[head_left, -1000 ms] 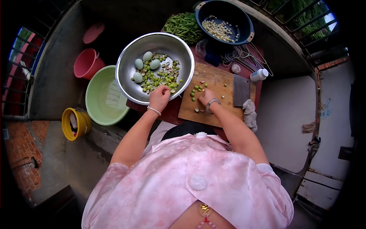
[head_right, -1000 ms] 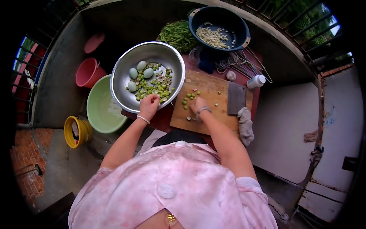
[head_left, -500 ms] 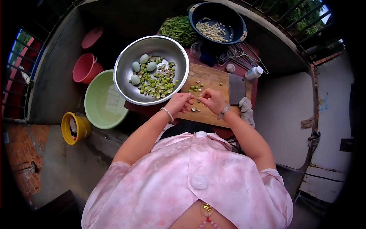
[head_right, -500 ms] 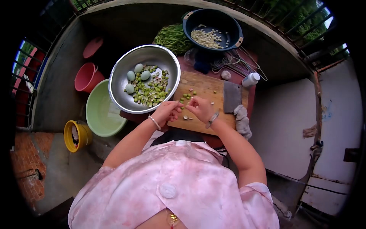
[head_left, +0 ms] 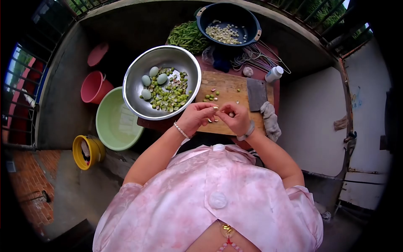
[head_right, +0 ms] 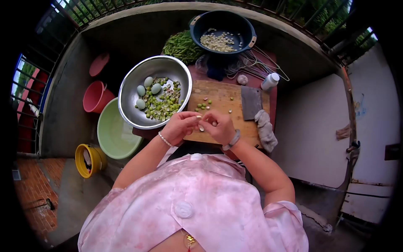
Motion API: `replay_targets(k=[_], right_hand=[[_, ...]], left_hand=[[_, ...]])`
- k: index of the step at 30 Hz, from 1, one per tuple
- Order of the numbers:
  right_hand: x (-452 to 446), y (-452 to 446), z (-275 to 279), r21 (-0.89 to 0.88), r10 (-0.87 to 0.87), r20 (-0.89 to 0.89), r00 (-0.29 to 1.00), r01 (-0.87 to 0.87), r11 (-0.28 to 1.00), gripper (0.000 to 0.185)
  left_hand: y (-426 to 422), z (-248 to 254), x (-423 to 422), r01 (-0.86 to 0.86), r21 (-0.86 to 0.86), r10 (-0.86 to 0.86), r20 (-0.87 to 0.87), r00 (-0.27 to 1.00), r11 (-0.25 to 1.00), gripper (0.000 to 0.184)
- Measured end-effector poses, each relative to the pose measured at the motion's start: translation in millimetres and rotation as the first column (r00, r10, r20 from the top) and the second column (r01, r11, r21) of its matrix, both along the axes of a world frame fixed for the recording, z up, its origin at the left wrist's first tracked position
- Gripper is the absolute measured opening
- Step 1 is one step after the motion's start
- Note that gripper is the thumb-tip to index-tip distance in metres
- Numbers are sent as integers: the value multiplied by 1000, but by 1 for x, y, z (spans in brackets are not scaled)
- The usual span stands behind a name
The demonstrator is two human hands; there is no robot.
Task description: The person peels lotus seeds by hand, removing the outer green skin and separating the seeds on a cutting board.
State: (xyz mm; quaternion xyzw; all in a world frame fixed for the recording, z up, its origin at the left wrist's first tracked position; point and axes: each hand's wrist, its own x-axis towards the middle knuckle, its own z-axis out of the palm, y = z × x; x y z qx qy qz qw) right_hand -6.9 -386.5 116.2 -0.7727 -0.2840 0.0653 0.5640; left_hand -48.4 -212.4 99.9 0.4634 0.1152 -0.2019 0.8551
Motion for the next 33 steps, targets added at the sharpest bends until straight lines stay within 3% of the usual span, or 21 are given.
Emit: replay_targets(k=[1,4,7,10,13,19,22,25,28,31,33], right_hand=[[-1,0,3,38,-29,-91,995,32,999,11],[-1,0,5,86,6,-91,996,2,996,16],[3,-3,4,22,87,-167,982,-84,996,19],[4,-3,3,122,114,-311,944,-79,989,20],[1,-2,17,92,146,-286,947,-125,988,20],[-8,5,17,24,43,-82,996,-41,999,21],[-6,8,1,208,46,-251,967,8,978,21],[-8,8,24,233,76,-442,894,32,972,18],[3,3,16,361,202,-678,707,80,929,16],[10,4,7,393,240,-705,667,86,916,18],[9,9,8,332,203,-654,729,35,943,20]], left_hand=[[-1,1,-1,-8,-23,8,-19,1000,1000,21],[-2,-1,-4,-15,-70,16,10,1000,997,20],[-5,4,-5,-13,66,10,49,999,998,21],[-8,10,-8,-12,130,2,79,997,991,20],[-9,7,-8,-39,81,32,89,995,996,21],[-16,-2,-9,-160,-6,160,116,980,987,24],[-17,2,-10,-196,29,190,142,971,980,24],[-17,2,-8,-207,24,203,129,971,978,23],[-17,5,-7,-226,3,224,127,966,974,22],[-18,2,-4,-248,-3,246,113,963,969,22],[-16,-1,-3,-248,29,244,94,965,968,22]])
